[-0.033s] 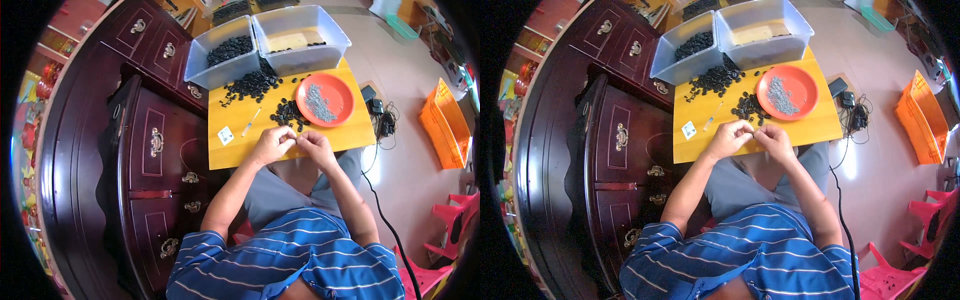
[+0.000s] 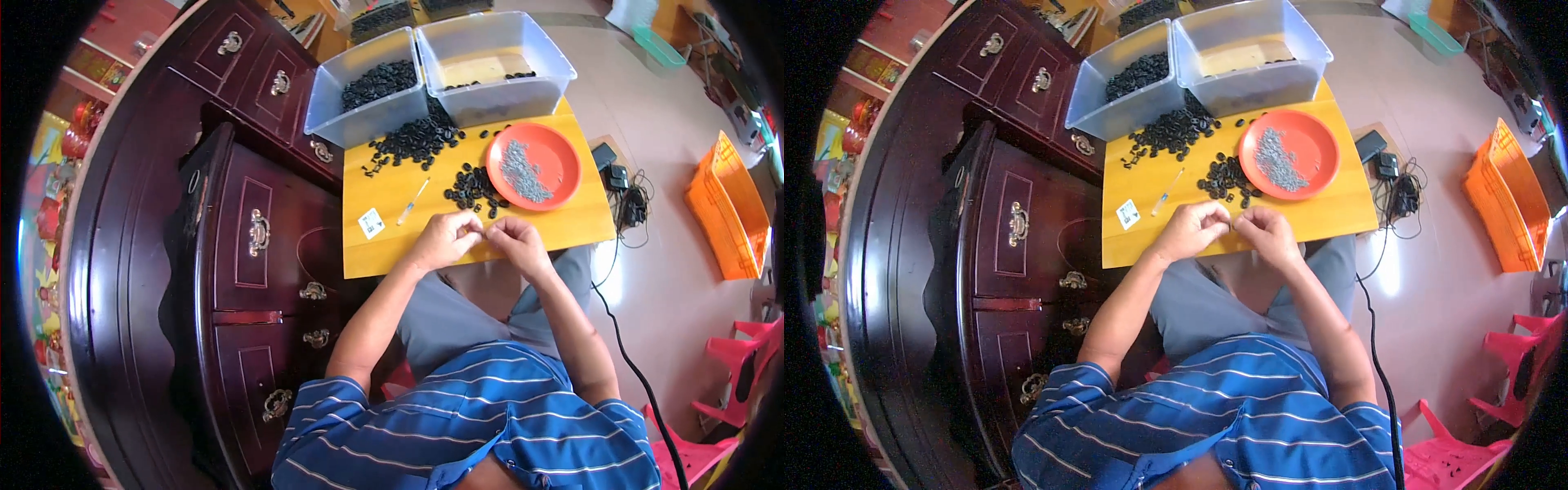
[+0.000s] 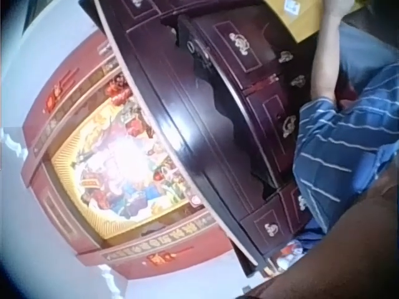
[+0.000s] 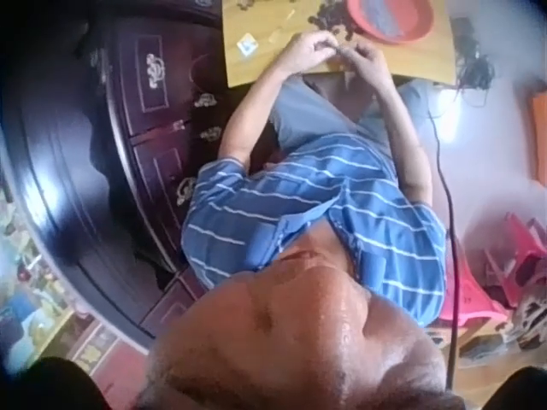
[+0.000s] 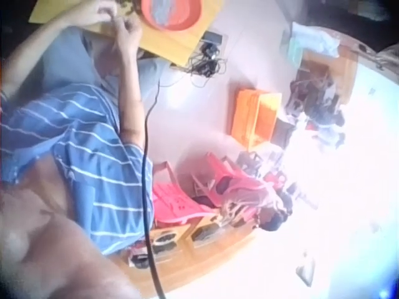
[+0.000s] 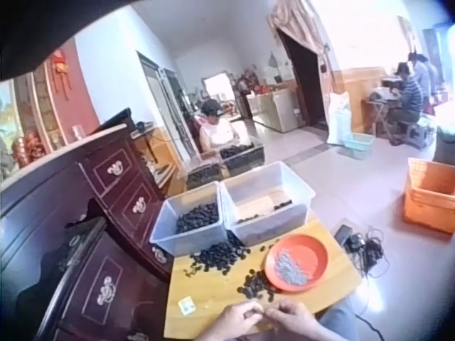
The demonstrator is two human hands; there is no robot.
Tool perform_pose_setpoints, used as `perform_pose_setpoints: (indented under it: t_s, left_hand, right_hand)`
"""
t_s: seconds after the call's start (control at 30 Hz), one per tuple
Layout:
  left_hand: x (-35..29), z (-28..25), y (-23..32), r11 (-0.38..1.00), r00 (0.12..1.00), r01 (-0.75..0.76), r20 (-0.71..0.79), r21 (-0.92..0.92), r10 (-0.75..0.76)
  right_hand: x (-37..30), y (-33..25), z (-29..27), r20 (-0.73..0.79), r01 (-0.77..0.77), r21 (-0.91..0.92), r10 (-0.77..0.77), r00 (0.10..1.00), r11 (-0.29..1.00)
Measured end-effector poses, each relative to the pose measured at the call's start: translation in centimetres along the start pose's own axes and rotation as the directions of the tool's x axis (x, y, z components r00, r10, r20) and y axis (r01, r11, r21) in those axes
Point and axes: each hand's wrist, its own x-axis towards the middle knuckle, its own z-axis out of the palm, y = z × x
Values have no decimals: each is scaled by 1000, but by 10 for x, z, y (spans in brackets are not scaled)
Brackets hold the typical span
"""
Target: The person assembles small parts by picking up black plastic pieces and metal pins from the table and inserting the pins into the plastic pieces by hand.
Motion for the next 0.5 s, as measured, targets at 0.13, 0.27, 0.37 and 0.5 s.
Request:
perform_pose_setpoints:
  t_s: [0.13, 0.27, 0.37, 0.5]
  left_hand:
    - [-2, -35, -2, 945, 924, 77, 332, 318, -188]
    - [30, -103, -27, 972, 1000, 21, 6, 234, -23]
    - [57, -154, 0, 978, 875, -171, -475, -119, 95]
    - [65, -142, 2, 974, 811, -227, -554, -4, 186]
  right_hand:
    - [5, -2, -9, -51, 22, 55, -19, 998, 998]
    - [12, 2, -21, -87, 6, 122, 5, 996, 993]
    - [12, 0, -21, -103, 11, 161, 6, 995, 987]
    - [14, 11, -20, -122, 29, 123, -14, 992, 992]
